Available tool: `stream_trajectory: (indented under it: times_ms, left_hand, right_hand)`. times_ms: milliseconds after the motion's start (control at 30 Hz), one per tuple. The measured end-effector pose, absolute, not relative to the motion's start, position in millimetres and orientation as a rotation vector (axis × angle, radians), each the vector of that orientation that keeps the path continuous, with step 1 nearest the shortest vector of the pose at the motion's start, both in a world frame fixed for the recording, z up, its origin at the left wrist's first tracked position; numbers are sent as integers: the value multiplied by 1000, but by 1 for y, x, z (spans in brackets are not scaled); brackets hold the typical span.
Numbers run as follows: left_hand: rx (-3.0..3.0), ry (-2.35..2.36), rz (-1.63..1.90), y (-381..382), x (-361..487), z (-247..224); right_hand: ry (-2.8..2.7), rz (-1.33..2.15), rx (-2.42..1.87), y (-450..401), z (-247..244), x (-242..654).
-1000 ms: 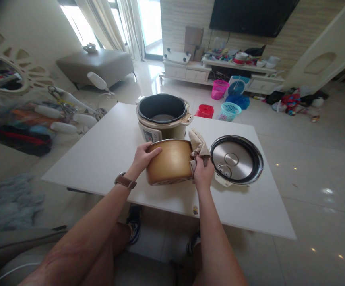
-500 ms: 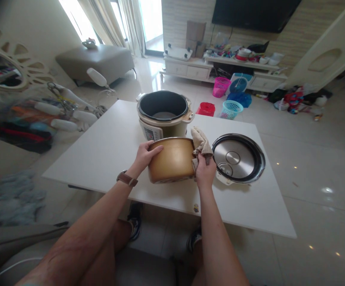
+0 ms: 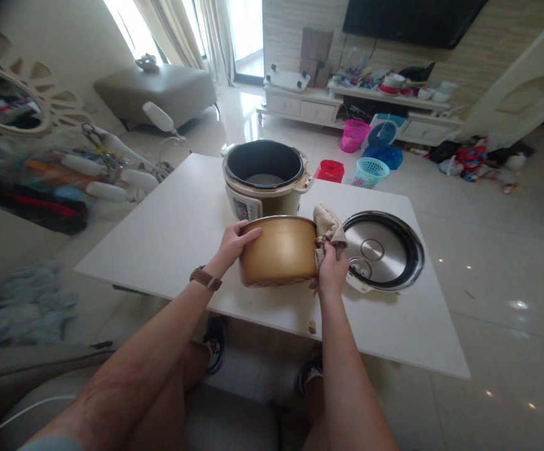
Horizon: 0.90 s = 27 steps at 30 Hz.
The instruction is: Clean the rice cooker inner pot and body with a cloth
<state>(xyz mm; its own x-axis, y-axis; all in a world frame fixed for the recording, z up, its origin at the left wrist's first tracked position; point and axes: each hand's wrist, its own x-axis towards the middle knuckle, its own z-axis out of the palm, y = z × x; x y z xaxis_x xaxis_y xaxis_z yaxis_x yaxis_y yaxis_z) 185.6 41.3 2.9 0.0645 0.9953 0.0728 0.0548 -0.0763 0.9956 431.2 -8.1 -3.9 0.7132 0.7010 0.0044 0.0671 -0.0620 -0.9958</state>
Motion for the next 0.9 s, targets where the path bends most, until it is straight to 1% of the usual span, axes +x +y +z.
stream_trajectory:
  times_ms: [200,300,467,533,900]
  left_hand:
    - [1338,1174,1192,41,191,1]
    - [1340,1173,1179,41,193,0]
    - [1314,1154,1189,40,194,-1]
    - [1301,1145,1184,41,193,-2]
    - [1299,1106,1119,44,192,0]
  right_hand:
    - [-785,468,-1516,-13,6,429]
    - [-1005,413,-1452,-22,13,426]
    - [-1466,220,-1302,-33,23,424]
    - [-1556,193,-1260,-34,24,425]
    - [-1020,399,-1397,-24,17,422]
